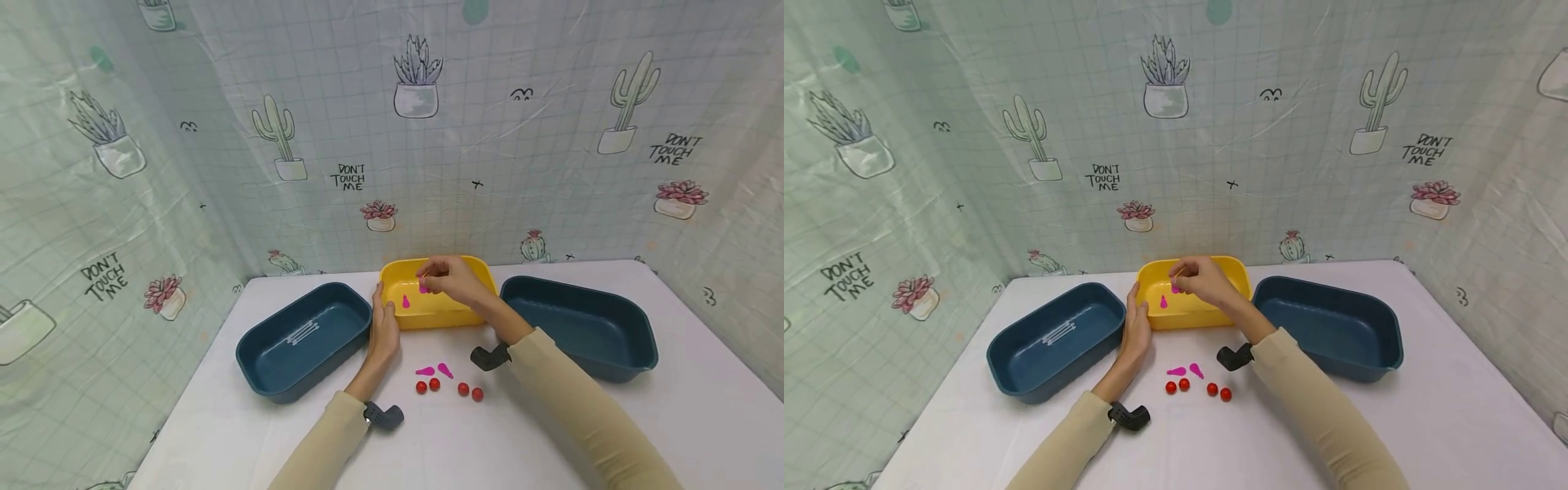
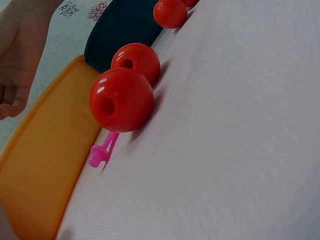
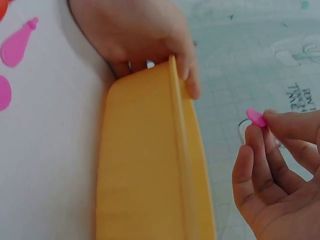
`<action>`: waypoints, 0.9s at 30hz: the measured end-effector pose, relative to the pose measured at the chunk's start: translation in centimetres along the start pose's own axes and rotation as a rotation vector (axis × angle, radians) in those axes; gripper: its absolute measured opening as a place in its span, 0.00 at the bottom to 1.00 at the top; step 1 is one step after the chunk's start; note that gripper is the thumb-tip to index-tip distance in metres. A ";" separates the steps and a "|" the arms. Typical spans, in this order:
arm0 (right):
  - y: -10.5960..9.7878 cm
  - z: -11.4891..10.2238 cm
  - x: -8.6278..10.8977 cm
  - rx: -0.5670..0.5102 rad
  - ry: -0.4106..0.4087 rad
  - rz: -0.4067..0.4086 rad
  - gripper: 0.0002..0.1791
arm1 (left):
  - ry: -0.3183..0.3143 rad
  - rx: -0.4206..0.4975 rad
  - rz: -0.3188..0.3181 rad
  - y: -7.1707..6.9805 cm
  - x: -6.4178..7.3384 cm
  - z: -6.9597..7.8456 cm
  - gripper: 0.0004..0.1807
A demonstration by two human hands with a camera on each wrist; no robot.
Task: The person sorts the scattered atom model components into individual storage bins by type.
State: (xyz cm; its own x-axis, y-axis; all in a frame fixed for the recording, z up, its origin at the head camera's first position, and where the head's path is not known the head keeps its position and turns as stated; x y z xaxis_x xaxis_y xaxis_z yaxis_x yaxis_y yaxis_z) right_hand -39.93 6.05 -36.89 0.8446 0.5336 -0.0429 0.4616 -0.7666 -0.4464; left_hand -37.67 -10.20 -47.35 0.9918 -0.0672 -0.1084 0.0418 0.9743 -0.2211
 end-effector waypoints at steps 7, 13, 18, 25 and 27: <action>-0.3 2.1 -1.7 -0.018 0.069 0.037 0.09 | -0.001 0.000 0.002 -0.1 0.1 0.1 0.31; -0.2 3.5 -3.1 -0.020 0.127 0.035 0.13 | 0.009 0.002 0.007 -0.1 0.0 0.2 0.30; 0.1 4.9 -4.2 -0.016 0.187 0.033 0.14 | 0.018 -0.010 0.009 0.0 0.0 0.2 0.30; 0.7 6.6 -5.4 0.027 0.244 0.059 0.09 | 0.019 -0.016 0.013 -0.1 0.0 0.2 0.31; 0.9 6.9 -5.6 0.035 0.252 0.059 0.08 | 0.011 -0.013 0.011 -0.1 0.0 0.1 0.31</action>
State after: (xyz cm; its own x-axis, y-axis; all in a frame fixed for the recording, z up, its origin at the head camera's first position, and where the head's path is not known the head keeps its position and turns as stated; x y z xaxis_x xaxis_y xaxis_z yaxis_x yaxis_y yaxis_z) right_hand -46.11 4.85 -43.26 0.9128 0.3790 0.1525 0.4036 -0.7787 -0.4804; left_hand -37.65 -10.27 -47.23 0.9908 -0.0593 -0.1218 0.0295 0.9720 -0.2329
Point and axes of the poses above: each hand's wrist, its own x-axis away from the middle knuckle, its own y-axis out of the palm, z = x × y, the point moved 8 cm from there along -x, towards the middle knuckle, and after that the axes turned 12 degrees about -z, right-handed, at the moved point
